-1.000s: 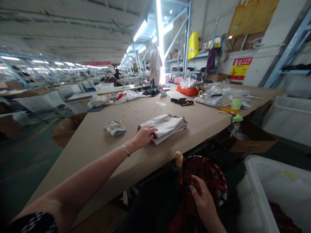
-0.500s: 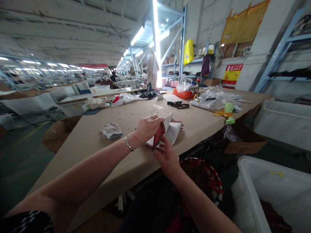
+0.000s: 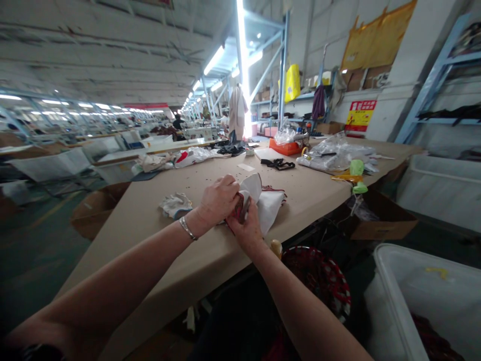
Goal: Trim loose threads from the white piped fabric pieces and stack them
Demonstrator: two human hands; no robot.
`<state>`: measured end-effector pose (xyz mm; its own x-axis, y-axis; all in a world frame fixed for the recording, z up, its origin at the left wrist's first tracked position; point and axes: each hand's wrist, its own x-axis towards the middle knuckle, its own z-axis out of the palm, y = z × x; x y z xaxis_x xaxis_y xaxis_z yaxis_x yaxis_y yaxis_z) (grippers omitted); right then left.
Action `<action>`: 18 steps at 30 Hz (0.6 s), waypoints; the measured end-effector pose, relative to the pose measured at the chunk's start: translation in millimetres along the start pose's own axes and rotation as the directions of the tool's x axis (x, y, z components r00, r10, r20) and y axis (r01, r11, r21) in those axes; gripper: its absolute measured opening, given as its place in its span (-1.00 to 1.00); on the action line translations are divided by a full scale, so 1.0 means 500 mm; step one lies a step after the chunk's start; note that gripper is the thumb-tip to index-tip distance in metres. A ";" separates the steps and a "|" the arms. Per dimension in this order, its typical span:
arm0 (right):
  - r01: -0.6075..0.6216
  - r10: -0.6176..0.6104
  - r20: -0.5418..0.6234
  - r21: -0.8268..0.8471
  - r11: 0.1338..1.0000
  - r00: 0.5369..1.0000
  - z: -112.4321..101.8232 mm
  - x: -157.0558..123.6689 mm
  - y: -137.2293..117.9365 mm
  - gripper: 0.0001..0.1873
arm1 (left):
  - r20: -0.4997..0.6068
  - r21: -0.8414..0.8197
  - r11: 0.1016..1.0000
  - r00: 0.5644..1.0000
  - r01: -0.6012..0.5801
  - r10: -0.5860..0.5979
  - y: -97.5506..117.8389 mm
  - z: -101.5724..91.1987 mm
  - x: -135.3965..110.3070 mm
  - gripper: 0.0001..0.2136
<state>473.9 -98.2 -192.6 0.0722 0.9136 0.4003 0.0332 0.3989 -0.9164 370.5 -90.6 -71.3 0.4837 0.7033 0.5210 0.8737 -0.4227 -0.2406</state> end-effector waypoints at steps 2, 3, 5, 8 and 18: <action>0.045 -0.046 -0.025 -0.072 0.996 0.999 -0.009 0.022 -0.029 -0.20 | -0.037 0.003 1.000 0.999 -0.012 0.013 0.005 -0.015 0.000 -0.85; 0.063 -0.068 -0.037 -0.122 0.991 0.997 -0.018 0.036 -0.040 -0.26 | -0.072 0.010 1.000 0.997 -0.020 0.020 0.007 -0.024 0.000 -0.85; 0.080 -0.092 -0.044 -0.220 0.972 0.995 -0.041 0.063 -0.054 -0.33 | -0.172 0.025 0.999 0.984 -0.046 0.049 0.011 -0.045 -0.004 -0.85; -0.039 0.035 -0.027 -0.165 0.985 0.999 -0.083 0.086 -0.069 -0.35 | -0.358 0.002 0.994 0.929 -0.105 0.099 0.018 -0.077 -0.019 -0.88; 0.164 -0.550 -0.330 -0.728 0.666 0.768 -0.340 -0.186 -0.147 -0.48 | 0.313 -0.935 -0.256 0.911 0.245 -0.269 0.233 -0.050 -0.132 -0.88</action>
<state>634.1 -226.1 -162.1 0.3658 0.4557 0.8115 0.7593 0.3581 -0.5433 439.2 -200.6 -113.3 0.2217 0.9330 0.2833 -0.1528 -0.2537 0.9551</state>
